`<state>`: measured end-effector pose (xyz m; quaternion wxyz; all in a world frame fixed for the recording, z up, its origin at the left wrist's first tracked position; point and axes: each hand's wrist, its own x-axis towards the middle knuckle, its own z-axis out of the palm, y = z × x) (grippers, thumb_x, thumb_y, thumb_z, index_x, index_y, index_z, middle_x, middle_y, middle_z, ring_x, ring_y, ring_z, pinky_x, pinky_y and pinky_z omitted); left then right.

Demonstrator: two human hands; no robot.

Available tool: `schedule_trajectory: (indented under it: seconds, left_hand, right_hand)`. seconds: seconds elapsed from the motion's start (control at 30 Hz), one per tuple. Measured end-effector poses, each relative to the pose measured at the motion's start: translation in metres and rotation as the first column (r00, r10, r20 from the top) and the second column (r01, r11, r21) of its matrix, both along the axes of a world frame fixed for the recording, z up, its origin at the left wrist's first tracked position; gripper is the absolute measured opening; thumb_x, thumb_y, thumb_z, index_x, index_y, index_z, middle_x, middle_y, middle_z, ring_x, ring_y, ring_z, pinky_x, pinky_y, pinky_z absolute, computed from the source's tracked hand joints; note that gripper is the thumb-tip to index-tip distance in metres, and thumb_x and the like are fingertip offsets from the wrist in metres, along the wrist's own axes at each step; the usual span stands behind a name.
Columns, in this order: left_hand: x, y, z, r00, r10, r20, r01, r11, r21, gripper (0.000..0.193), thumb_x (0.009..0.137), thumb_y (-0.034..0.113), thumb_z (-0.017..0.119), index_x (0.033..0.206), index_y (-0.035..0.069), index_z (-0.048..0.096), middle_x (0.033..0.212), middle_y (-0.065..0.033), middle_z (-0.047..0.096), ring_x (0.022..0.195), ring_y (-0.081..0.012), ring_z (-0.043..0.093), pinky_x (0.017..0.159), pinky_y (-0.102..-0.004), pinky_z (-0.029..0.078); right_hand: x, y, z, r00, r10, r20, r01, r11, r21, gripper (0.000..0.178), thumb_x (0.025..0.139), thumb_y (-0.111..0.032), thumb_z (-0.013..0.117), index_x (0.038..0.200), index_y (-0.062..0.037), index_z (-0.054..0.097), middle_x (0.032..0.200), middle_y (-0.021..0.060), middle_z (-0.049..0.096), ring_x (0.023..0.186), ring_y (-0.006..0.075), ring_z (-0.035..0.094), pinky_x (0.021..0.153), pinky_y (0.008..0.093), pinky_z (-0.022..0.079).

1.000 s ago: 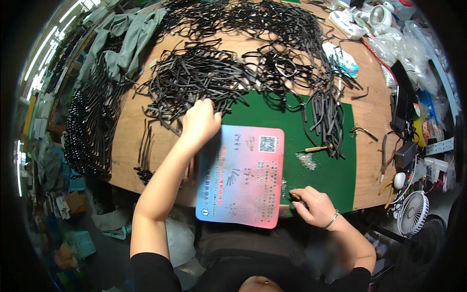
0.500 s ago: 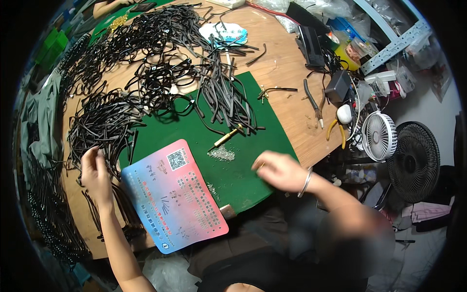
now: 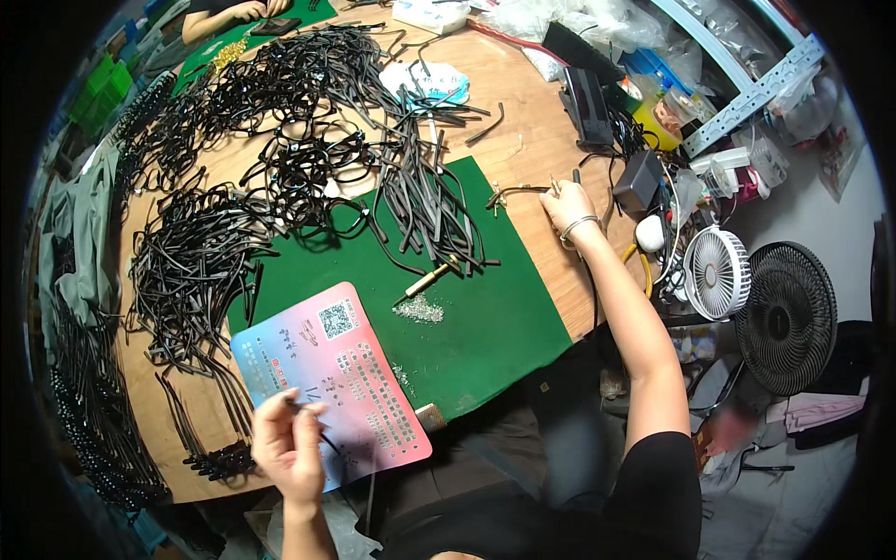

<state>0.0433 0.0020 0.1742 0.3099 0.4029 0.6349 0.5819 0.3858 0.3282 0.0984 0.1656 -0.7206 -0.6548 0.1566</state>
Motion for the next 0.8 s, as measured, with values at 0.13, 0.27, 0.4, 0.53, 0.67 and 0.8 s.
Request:
schedule_trajectory:
  seconds: [0.13,0.27,0.4,0.53,0.67,0.8]
  left_hand:
    - [0.03,-0.003,0.0,0.956,-0.161,0.246,0.193,0.975,-0.112,0.024,0.09,0.003,0.05,0.114,0.0,0.051,0.076,-0.0062,0.06,0.057,-0.0085,0.055,0.049,-0.0192,0.044]
    - [0.043,-0.012,-0.001,0.768,-0.195,0.61,0.441,0.851,-0.284,0.028,0.094,0.004,0.046,0.121,-0.002,0.047,0.086,-0.0099,0.063,0.061,-0.0094,0.057,0.053,-0.0214,0.049]
    - [0.078,0.0,-0.012,0.623,-0.272,0.734,0.57,0.8,-0.187,0.025,0.094,0.007,0.047,0.118,-0.001,0.046,0.094,-0.0095,0.063,0.064,-0.0082,0.058,0.058,-0.0203,0.049]
    - [0.072,-0.005,-0.01,0.6,-0.229,0.767,0.523,0.838,-0.159,0.024,0.094,0.009,0.048,0.116,-0.001,0.046,0.097,-0.01,0.063,0.065,-0.0075,0.058,0.059,-0.0207,0.05]
    - [0.069,-0.01,-0.011,0.608,-0.199,0.769,0.465,0.874,-0.141,0.028,0.094,0.009,0.049,0.12,-0.001,0.045,0.098,-0.0107,0.063,0.065,-0.0076,0.058,0.058,-0.0208,0.05]
    - [0.071,-0.007,-0.013,0.616,-0.196,0.763,0.462,0.874,-0.149,0.03,0.094,0.009,0.049,0.122,-0.002,0.045,0.098,-0.011,0.063,0.065,-0.0079,0.059,0.057,-0.0204,0.05]
  right_hand:
    - [-0.018,-0.044,0.058,0.966,0.085,-0.245,-0.093,0.995,-0.024,0.018,0.079,-0.017,0.061,0.072,-0.0017,0.054,0.058,0.0035,0.055,0.046,0.0102,0.05,0.045,0.0271,0.041]
    - [-0.083,-0.151,0.115,0.724,0.328,-0.607,-0.563,0.789,-0.245,0.021,0.079,-0.018,0.067,0.088,0.0,0.062,0.076,0.0038,0.062,0.063,0.0063,0.054,0.057,0.023,0.045]
    - [-0.118,-0.211,0.101,0.492,0.08,-0.867,-0.695,0.635,-0.336,0.016,0.084,-0.013,0.063,0.088,0.0025,0.06,0.077,0.0053,0.064,0.065,0.006,0.056,0.058,0.0219,0.048]
    - [-0.132,-0.228,0.076,0.443,0.212,-0.871,-0.664,0.73,-0.16,0.012,0.084,-0.01,0.065,0.085,0.0014,0.06,0.076,0.0051,0.064,0.065,0.0065,0.058,0.058,0.0222,0.048]
    - [-0.139,-0.231,0.07,0.472,0.298,-0.83,-0.645,0.759,-0.094,0.011,0.081,-0.008,0.067,0.081,0.0005,0.06,0.075,0.0062,0.063,0.062,0.0082,0.059,0.056,0.023,0.048]
    - [-0.142,-0.232,0.068,0.514,0.385,-0.767,-0.585,0.811,0.015,0.01,0.079,-0.006,0.068,0.079,0.0001,0.06,0.072,0.007,0.06,0.06,0.0106,0.059,0.052,0.0242,0.047]
